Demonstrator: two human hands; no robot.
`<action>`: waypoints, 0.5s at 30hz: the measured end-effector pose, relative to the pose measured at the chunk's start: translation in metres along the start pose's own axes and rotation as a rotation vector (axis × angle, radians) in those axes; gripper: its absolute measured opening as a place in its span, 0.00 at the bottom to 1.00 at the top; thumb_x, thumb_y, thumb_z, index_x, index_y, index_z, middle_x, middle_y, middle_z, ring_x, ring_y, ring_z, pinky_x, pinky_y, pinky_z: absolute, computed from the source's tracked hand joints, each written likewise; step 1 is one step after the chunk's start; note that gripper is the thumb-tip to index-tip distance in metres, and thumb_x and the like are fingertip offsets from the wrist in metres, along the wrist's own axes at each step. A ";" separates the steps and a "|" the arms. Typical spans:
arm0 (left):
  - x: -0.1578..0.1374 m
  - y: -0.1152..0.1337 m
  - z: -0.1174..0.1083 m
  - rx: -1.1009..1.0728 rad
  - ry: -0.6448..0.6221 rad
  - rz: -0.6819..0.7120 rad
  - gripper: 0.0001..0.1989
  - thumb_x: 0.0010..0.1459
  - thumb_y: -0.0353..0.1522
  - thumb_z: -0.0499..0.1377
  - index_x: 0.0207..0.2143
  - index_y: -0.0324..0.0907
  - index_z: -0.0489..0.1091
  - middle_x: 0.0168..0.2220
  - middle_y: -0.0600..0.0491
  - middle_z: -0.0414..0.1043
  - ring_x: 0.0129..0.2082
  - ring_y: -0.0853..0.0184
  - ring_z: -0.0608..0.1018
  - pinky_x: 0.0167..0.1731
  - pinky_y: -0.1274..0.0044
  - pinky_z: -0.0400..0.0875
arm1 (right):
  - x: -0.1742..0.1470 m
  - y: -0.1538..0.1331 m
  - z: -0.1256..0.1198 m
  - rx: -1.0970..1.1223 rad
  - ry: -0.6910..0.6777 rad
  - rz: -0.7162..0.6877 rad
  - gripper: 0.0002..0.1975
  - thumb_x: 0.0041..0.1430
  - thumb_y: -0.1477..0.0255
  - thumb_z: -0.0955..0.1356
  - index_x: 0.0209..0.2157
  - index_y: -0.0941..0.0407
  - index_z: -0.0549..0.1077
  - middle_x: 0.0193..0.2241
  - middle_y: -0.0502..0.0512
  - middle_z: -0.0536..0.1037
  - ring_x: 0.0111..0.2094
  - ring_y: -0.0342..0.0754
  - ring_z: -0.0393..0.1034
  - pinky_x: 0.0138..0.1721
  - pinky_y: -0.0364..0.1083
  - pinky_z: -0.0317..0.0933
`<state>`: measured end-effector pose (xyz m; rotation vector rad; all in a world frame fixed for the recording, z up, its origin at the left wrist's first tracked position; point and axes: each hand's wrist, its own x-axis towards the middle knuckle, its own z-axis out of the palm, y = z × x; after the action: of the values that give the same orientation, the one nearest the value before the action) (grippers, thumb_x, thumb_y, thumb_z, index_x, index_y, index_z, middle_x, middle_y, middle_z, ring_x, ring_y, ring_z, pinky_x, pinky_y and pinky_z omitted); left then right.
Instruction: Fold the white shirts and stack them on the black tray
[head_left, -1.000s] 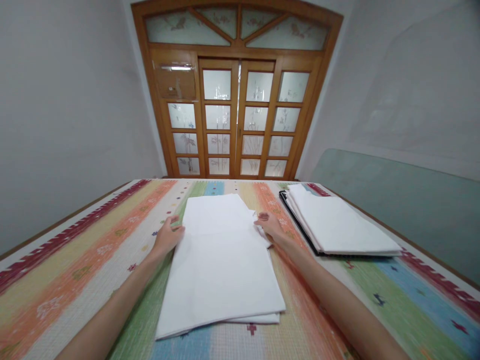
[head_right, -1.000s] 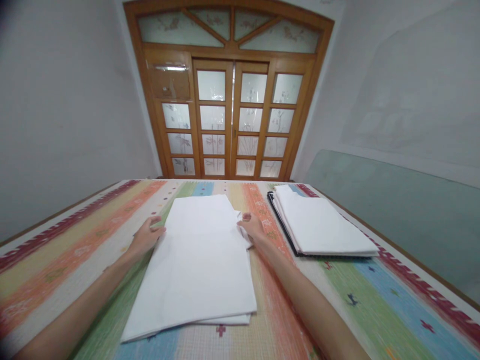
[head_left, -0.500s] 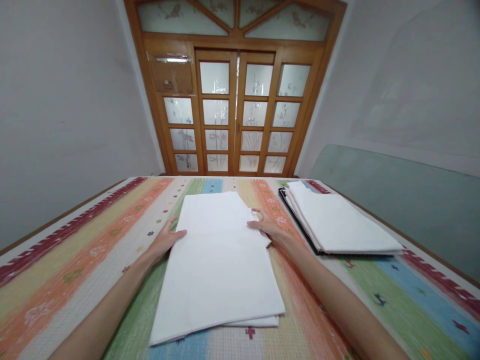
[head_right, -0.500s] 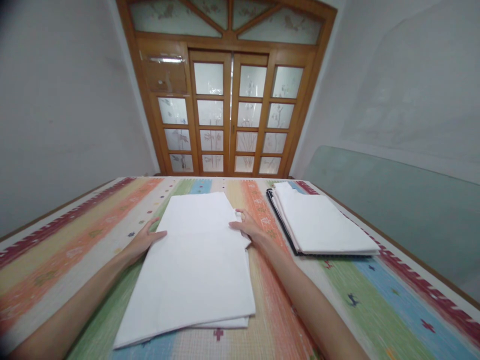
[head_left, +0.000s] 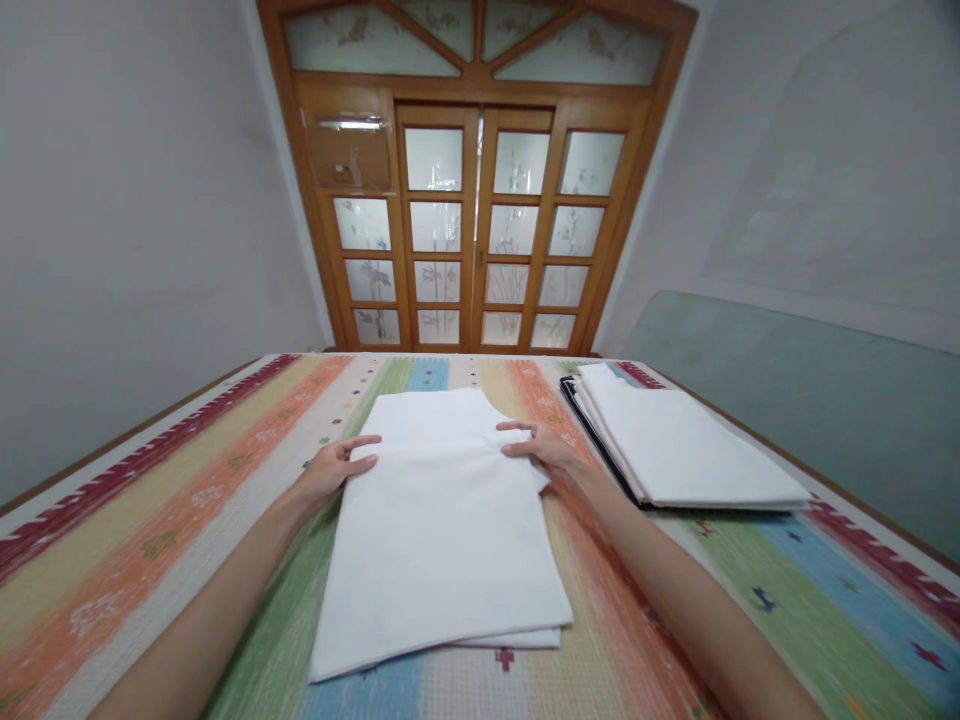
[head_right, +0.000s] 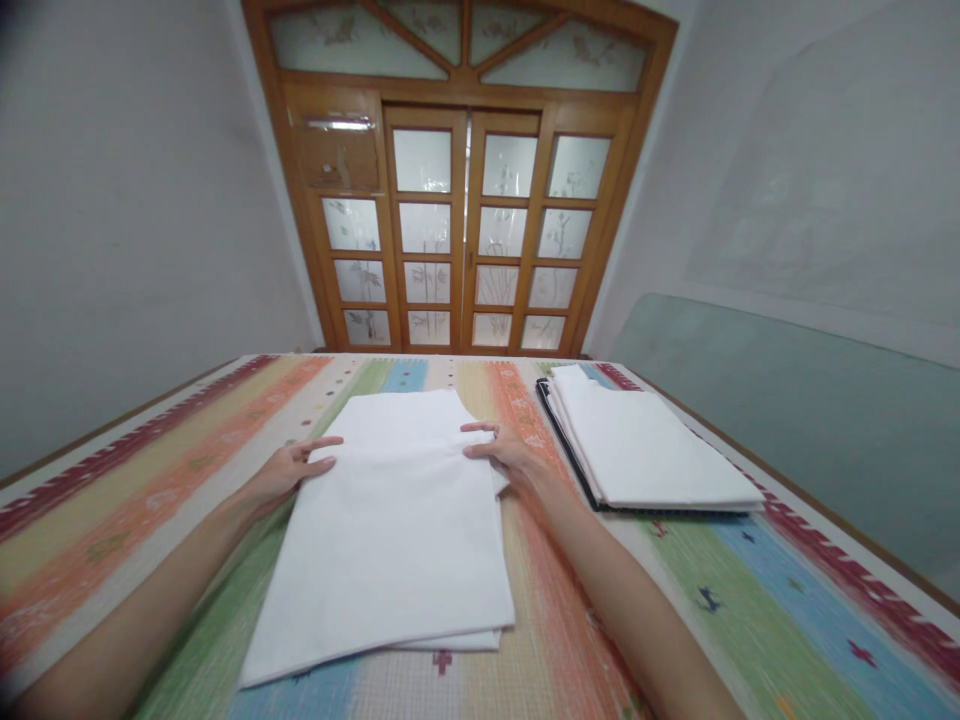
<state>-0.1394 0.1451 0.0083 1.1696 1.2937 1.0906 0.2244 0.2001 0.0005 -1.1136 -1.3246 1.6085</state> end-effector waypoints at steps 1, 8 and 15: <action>-0.001 0.004 0.000 0.003 -0.001 0.009 0.40 0.30 0.42 0.74 0.48 0.38 0.73 0.38 0.47 0.79 0.32 0.63 0.79 0.33 0.75 0.74 | -0.001 -0.004 -0.001 0.010 -0.005 -0.008 0.34 0.30 0.74 0.80 0.45 0.57 0.74 0.32 0.55 0.81 0.27 0.48 0.75 0.27 0.44 0.71; -0.010 0.027 0.005 0.159 0.145 0.174 0.38 0.28 0.46 0.72 0.44 0.36 0.76 0.39 0.44 0.79 0.35 0.59 0.79 0.33 0.72 0.75 | -0.009 -0.027 -0.004 0.043 0.056 -0.134 0.30 0.28 0.74 0.81 0.40 0.59 0.77 0.32 0.55 0.81 0.29 0.46 0.75 0.32 0.42 0.72; -0.017 0.038 0.005 0.264 0.116 0.256 0.35 0.33 0.47 0.70 0.44 0.38 0.77 0.41 0.45 0.79 0.36 0.59 0.78 0.33 0.74 0.74 | -0.018 -0.040 -0.005 -0.051 0.146 -0.179 0.30 0.29 0.69 0.81 0.40 0.59 0.78 0.31 0.56 0.81 0.29 0.47 0.75 0.29 0.42 0.70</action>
<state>-0.1320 0.1325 0.0478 1.5199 1.4377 1.2121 0.2363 0.1919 0.0423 -1.0883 -1.3350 1.3456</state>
